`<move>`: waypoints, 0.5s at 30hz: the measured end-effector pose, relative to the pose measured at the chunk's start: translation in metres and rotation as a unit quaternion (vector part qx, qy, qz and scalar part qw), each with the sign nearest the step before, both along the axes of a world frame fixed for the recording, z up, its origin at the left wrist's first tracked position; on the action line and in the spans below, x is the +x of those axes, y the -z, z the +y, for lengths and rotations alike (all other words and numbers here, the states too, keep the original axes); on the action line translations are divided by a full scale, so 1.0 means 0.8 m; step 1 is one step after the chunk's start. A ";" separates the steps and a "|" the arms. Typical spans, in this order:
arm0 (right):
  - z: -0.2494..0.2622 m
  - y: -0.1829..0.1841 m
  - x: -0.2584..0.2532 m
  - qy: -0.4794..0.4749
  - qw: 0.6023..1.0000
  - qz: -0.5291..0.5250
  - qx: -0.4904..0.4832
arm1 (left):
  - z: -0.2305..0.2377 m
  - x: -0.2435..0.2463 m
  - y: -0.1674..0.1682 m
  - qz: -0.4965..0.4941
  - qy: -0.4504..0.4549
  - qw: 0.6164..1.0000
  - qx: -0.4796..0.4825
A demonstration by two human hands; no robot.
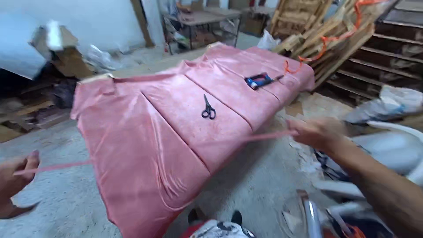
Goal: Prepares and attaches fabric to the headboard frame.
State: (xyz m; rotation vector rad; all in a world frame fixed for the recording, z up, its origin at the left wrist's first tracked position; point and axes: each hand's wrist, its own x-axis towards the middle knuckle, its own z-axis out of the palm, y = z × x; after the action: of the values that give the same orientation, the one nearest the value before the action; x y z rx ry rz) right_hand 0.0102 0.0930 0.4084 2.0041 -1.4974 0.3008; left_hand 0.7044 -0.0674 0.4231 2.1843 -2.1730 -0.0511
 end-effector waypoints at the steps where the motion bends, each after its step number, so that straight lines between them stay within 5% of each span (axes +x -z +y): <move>1: -0.007 0.013 0.019 0.010 0.998 -0.041 0.052 | -0.011 -0.006 0.007 -0.020 -0.035 0.997 0.061; 4: -0.062 0.028 0.107 0.025 0.966 -0.173 0.190 | -0.083 0.012 0.033 -0.036 0.020 0.996 0.077; 6: -0.067 0.033 0.186 -0.012 0.883 -0.280 0.378 | -0.083 -0.016 0.043 -0.007 0.165 0.986 0.038; 8: -0.062 0.040 0.234 -0.124 0.790 -0.382 0.462 | -0.049 -0.124 0.048 0.085 0.297 0.951 -0.011; 11: -0.037 0.044 0.248 -0.206 0.755 -0.481 0.396 | 0.041 -0.310 0.062 0.291 0.417 0.853 0.115; 15: 0.018 0.055 0.230 -0.084 0.786 -0.564 0.237 | 0.103 -0.396 0.100 0.467 0.404 0.762 0.196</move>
State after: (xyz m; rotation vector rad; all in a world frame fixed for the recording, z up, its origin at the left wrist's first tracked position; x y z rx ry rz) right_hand 0.1943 0.1073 0.3648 2.4905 -2.2203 1.5610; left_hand 0.3879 0.0150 0.3427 0.7046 -2.2445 -1.3767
